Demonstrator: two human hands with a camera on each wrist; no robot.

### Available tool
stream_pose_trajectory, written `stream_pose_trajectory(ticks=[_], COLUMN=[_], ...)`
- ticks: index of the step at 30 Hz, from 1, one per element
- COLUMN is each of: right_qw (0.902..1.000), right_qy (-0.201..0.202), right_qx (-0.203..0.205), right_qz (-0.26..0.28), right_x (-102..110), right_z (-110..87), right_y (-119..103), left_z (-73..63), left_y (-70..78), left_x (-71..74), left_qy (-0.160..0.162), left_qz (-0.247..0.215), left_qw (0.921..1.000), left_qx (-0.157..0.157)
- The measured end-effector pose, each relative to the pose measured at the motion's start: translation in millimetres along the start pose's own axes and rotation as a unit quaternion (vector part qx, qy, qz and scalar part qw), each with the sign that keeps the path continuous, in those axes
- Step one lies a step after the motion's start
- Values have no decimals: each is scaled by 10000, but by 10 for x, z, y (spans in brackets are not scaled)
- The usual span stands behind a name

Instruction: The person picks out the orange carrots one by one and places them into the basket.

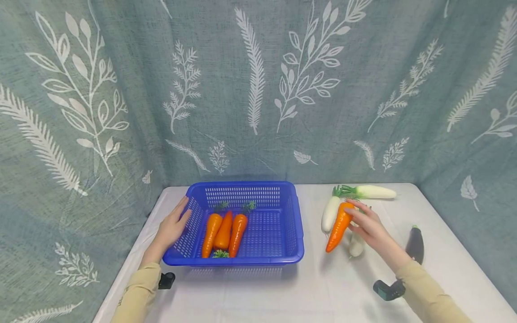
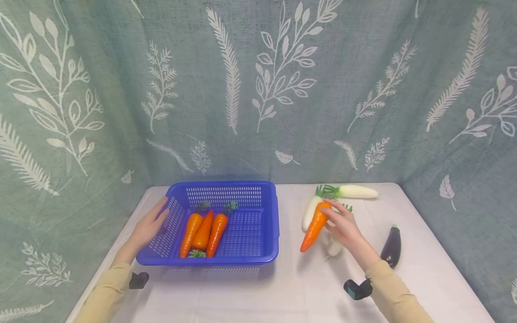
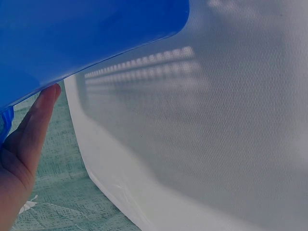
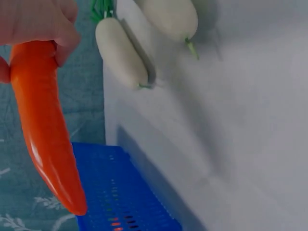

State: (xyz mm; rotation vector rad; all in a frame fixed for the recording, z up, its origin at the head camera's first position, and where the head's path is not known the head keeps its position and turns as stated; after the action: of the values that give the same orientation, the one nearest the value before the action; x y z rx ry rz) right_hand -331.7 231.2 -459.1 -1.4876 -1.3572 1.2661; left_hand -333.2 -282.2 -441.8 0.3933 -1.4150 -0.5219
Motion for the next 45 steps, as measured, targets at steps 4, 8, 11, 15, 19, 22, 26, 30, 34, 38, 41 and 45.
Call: stream_pose_trajectory(ticks=[4,8,11,15,19,22,26,30,34,38,41,45], right_qw=[9997,9997,9999,9996,9993,9992,9991,9990,9987,9987,9983,9970], right_qy=[56,65,22,-49,-109,-138,-175,-172,-169,-134,-153,-187], right_qx=[-101,-57,-2,4,-9,6,31,67,117,87,50,78], right_qz=[230,216,161,285,353,374,385,419,469,476,565,745], right_x=[-101,-159,-200,-267,-337,-383,-452,-536,-618,-693,-755,-835], right_z=[8,27,27,14,14,29,41,61,107,132,139,148], right_y=[-22,-31,-41,-49,-50,-46,-44,-45,-28,2,15,21], left_z=[-2,-1,1,-1,-6,-10,-10,-6,-12,-18,-21,-23], left_y=[1,1,-1,4,2,-10,-21,-27,-16,-1,9,22], left_x=[1,1,-5,-15,-11,-10,-12,-5,7,10,13,16], left_qy=[-18,-8,-7,-17,-18,-33,-54,-32,-23,-45,-46,-43], left_qz=[22,26,-1,-21,-21,-18,-6,-4,-14,-20,-21,-30], left_qw=[10000,10000,10000,10000,10000,10000,10000,10000,10000,10000,10000,10000], left_qx=[0,-4,14,14,20,43,58,57,60,75,83,72])
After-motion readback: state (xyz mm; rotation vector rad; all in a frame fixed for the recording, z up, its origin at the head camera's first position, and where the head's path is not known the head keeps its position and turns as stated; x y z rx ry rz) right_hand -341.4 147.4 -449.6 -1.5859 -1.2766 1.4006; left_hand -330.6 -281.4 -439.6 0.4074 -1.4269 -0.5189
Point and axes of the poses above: each hand's wrist, its own z-axis towards the middle knuckle, its own x-axis out of the back of the hand, y = z × x, the point moved 9 cm from there along z, towards the middle knuckle, and after that the axes turned 4 degrees about z, right-handed, at the moved point
